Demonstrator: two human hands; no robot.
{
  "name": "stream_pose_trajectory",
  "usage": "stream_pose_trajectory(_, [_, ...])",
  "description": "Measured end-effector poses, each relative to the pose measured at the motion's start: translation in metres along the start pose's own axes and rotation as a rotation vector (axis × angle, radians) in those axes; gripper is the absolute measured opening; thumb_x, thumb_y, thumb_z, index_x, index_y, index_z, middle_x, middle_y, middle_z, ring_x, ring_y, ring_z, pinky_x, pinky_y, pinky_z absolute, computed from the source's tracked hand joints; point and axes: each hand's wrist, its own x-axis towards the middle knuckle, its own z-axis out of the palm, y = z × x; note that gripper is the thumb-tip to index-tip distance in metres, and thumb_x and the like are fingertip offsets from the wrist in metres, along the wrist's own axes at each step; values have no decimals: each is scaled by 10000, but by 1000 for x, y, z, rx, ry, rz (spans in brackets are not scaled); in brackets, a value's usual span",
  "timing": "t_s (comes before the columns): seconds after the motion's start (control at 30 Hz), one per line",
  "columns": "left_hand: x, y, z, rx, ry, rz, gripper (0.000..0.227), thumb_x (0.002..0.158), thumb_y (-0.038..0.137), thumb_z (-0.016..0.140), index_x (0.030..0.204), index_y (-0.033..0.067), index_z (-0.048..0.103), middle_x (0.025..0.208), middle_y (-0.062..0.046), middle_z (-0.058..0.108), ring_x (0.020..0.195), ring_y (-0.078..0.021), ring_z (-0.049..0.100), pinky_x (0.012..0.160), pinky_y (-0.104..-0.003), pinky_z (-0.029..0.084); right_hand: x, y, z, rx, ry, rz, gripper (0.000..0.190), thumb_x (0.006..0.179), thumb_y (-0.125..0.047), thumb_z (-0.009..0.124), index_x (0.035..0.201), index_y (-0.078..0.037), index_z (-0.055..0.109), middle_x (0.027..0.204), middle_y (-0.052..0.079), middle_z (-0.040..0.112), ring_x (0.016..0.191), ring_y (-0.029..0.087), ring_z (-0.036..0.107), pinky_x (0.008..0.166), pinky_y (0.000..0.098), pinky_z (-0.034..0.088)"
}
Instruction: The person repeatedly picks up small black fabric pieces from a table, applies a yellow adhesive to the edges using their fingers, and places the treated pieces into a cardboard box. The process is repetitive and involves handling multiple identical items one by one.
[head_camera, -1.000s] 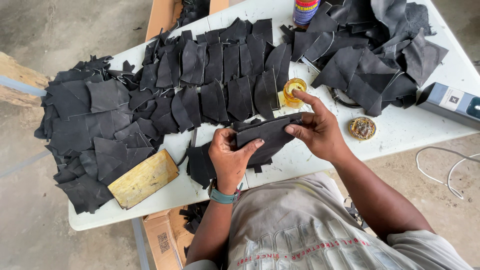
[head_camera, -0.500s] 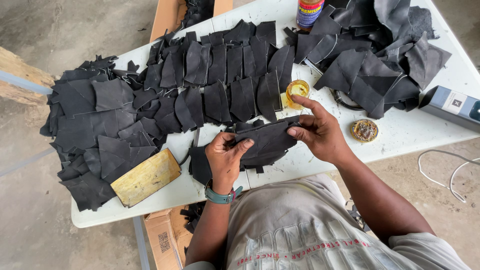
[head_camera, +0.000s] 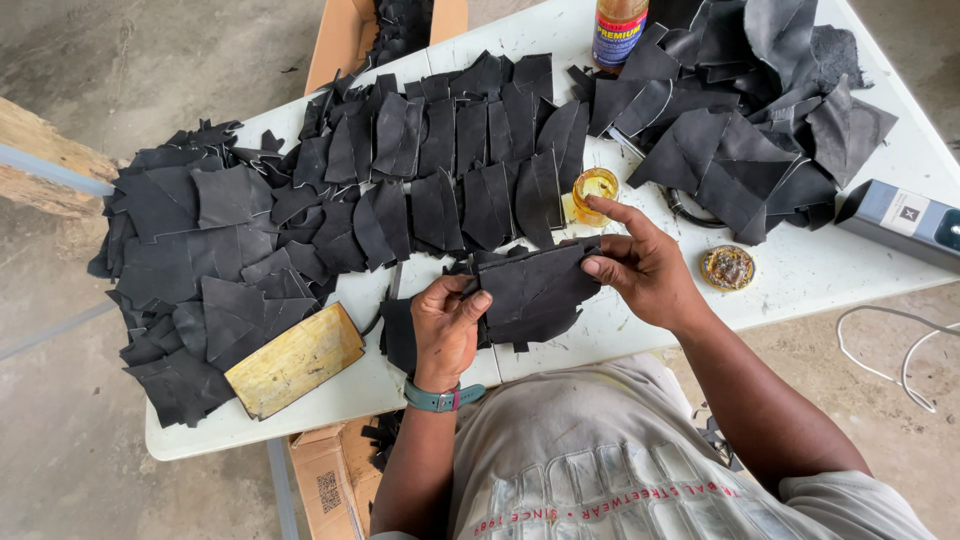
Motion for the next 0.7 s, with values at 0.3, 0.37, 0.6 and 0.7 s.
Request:
stream_pose_trajectory(0.3, [-3, -1, 4, 93, 27, 66, 165, 906, -34, 809, 1021, -17, 692, 975, -85, 739, 880, -110, 695, 826, -271, 583, -3, 4, 4, 35, 26, -19, 638, 948, -79, 721, 1524, -96, 447, 806, -11, 636, 740, 25, 532, 668, 190, 451])
stream_pose_trajectory(0.37, [-5, 6, 9, 192, -45, 95, 216, 919, 36, 826, 1070, -7, 679, 949, -57, 712, 846, -80, 649, 781, -230, 540, -5, 7, 5, -1, 69, -20, 629, 938, -45, 743, 1504, -102, 475, 755, -23, 562, 674, 25, 459, 602, 189, 374])
stream_pose_trajectory(0.6, [3, 22, 45, 649, -185, 166, 325, 874, 141, 858, 1031, 28, 596, 896, -42, 643, 788, -82, 628, 687, -228, 542, -5, 15, 8, 138, 43, 7, 645, 917, 26, 721, 1489, -109, 456, 823, -53, 563, 709, 8, 483, 603, 178, 376])
stream_pose_trajectory(0.7, [-4, 22, 59, 861, -69, 308, 218, 875, 73, 854, 939, 7, 656, 832, -104, 735, 678, -160, 659, 634, -282, 532, -3, 19, 7, 206, 23, 33, 638, 926, 25, 713, 1488, -108, 441, 862, -39, 620, 780, 28, 558, 674, 188, 438])
